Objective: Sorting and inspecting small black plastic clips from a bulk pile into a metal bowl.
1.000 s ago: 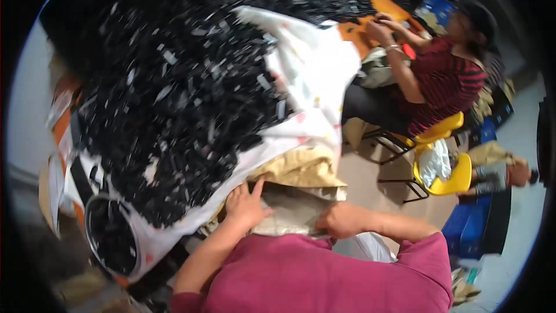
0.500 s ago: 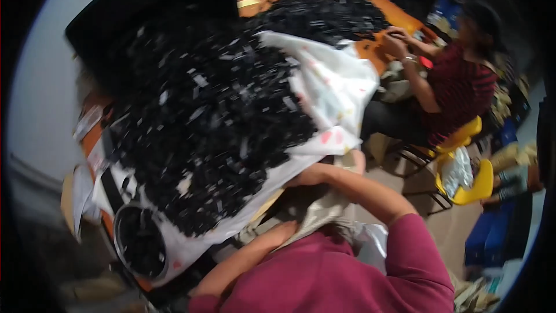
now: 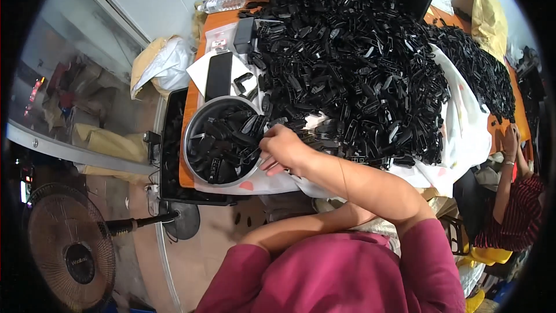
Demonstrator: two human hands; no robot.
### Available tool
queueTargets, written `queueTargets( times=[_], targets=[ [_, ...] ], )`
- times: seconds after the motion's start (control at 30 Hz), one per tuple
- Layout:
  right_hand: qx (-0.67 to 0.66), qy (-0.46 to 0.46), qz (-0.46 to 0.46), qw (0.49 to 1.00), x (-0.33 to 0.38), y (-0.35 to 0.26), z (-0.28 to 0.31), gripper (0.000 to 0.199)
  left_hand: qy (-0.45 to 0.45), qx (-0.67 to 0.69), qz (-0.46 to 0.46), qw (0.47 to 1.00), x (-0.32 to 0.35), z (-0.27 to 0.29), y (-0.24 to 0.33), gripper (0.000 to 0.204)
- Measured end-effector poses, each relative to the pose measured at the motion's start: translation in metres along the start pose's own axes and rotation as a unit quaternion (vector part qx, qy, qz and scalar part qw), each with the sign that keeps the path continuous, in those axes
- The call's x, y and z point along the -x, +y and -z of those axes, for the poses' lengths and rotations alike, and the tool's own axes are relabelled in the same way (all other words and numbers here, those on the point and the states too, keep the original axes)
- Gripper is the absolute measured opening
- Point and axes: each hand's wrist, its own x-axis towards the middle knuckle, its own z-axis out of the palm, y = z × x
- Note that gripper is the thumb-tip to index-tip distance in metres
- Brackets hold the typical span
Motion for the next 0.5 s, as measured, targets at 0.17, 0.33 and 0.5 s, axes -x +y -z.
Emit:
queueTargets(
  times=[0.17,0.33,0.5],
  targets=[
    [0.121,0.068,0.002,0.99,-0.009,0.0,-0.006,0.028,-0.069,-0.205,0.053,0.975,0.001,0.01,0.006,0.041],
    [0.087,0.027,-0.049,0.995,-0.026,-0.001,-0.007,0.03,0.006,0.076,-0.099,0.992,-0.011,-0.015,-0.08,0.041],
    [-0.015,-0.01,0.017,1.0,-0.033,0.012,0.005,0.033,-0.085,-0.327,0.038,0.941,0.0,0.002,0.013,0.041]
  ],
)
